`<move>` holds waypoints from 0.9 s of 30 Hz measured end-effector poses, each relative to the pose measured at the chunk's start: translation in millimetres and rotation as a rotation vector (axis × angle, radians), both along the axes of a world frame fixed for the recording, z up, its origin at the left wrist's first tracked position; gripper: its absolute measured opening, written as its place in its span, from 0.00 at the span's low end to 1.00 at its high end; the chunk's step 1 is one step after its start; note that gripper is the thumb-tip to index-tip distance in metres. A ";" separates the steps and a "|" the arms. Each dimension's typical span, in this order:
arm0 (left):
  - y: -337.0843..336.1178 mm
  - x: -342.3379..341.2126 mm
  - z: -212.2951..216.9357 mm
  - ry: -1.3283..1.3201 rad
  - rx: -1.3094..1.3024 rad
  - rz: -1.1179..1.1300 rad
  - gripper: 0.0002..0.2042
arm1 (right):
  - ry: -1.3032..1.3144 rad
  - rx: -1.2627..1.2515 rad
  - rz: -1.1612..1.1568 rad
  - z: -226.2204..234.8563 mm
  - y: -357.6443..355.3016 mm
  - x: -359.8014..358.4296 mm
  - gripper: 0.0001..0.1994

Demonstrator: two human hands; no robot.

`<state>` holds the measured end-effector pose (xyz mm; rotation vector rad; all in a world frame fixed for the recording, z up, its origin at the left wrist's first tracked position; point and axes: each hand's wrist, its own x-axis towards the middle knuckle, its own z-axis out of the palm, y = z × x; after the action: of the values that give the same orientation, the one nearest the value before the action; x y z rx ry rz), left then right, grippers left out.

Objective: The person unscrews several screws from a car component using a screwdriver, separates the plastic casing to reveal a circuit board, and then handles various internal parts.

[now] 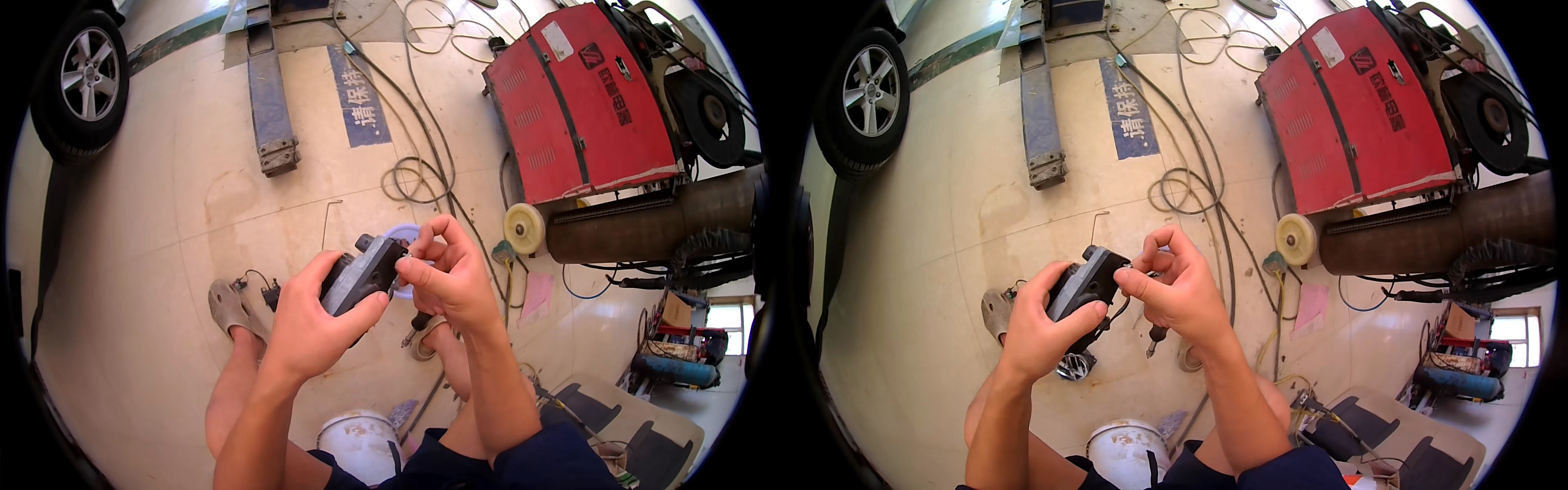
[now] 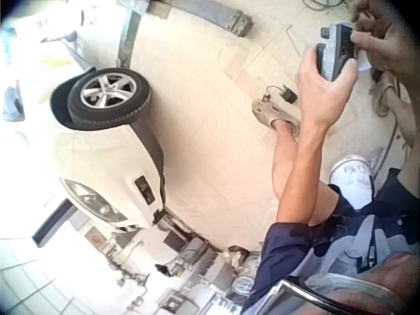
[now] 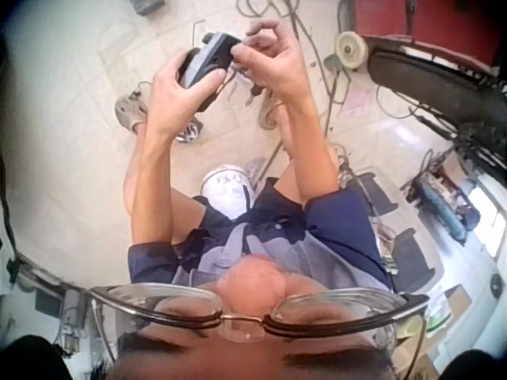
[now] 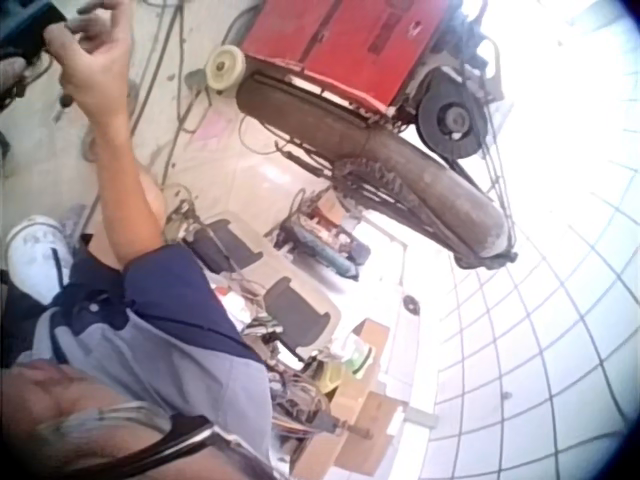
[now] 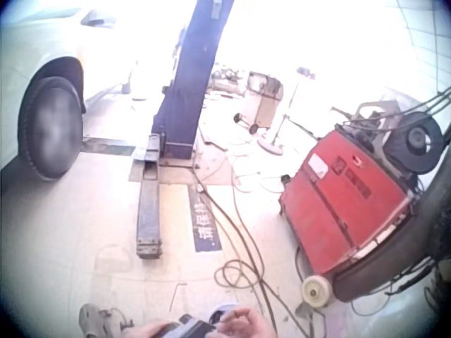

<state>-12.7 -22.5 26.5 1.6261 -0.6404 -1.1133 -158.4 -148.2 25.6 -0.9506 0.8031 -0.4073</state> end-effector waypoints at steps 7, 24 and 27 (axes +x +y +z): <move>-1.2 -3.5 4.2 -0.161 -0.008 0.018 0.20 | 0.191 -0.839 -0.032 -18.0 11.6 2.6 0.06; 6.3 -3.9 -6.8 -0.237 -0.003 0.162 0.18 | 0.028 -0.365 -0.203 -4.6 1.9 3.4 0.31; 8.2 -1.5 -6.4 -0.058 0.070 0.154 0.19 | -0.548 -0.326 -0.444 40.7 -19.6 -15.4 0.26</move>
<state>-14.2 -14.3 20.0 1.7424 -0.5081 -0.9891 -173.8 -167.8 66.3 -0.8913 0.4400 -1.1586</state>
